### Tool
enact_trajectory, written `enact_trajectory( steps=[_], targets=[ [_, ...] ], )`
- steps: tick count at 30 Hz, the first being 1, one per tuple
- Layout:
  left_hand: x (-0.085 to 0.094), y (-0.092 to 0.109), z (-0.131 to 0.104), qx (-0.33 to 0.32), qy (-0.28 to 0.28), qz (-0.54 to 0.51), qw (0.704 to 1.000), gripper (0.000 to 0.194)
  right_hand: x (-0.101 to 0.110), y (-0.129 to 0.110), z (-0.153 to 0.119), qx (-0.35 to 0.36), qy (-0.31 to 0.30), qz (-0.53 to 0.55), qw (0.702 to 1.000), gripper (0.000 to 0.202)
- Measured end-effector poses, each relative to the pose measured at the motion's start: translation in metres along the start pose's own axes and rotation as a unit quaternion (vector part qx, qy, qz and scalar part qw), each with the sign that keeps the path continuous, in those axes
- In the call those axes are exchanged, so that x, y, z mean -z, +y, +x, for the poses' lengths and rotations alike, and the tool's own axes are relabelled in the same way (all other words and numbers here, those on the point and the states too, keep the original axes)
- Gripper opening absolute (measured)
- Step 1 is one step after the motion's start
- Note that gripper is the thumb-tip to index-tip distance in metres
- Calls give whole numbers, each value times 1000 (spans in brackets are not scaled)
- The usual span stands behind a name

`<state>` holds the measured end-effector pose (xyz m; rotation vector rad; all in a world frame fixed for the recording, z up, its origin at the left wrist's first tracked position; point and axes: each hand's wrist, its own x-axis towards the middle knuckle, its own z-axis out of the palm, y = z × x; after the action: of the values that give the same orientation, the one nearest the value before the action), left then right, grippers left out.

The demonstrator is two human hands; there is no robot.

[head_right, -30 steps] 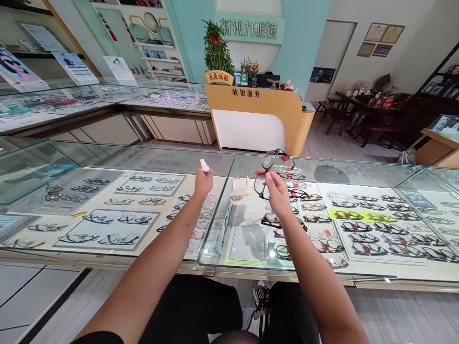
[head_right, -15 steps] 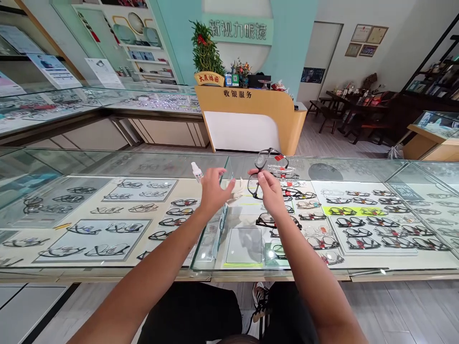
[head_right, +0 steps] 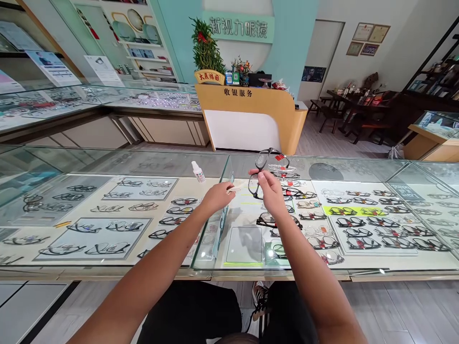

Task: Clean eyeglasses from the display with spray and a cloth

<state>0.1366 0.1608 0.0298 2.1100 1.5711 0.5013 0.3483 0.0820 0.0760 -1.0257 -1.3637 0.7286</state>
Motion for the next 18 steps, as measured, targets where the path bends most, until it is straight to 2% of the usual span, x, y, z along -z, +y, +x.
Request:
enact_trajectory(
  steps=[2, 3, 5, 7, 8, 10, 15, 18],
  targets=[
    [5, -1, 4, 40, -10, -161, 986, 14, 0, 0, 0, 0, 1, 0, 1000, 41],
    [8, -1, 6, 65, -19, -259, 964, 16, -1, 0, 0, 0, 1, 0, 1000, 41],
    [13, 0, 9, 107, -40, -440, 891, 20, -1, -1, -1, -2, 1, -5, 1000, 42],
    [17, 2, 10, 133, -62, -565, 812, 23, -2, -3, -1, -3, -1, -10, 1000, 42],
    [19, 4, 10, 138, -68, -604, 782, 24, -2, -3, -2, -4, -1, -11, 1000, 43],
    [21, 6, 8, 138, -79, -652, 742, 24, -2, -4, -2, -6, -2, -14, 1000, 43],
    [25, 9, 5, 107, -102, -704, 695, 30, -2, 0, -2, -11, 0, -19, 1000, 44],
    [26, 9, 3, 94, -117, -705, 693, 33, -2, 2, -2, -7, -4, -20, 1000, 45]
  ],
)
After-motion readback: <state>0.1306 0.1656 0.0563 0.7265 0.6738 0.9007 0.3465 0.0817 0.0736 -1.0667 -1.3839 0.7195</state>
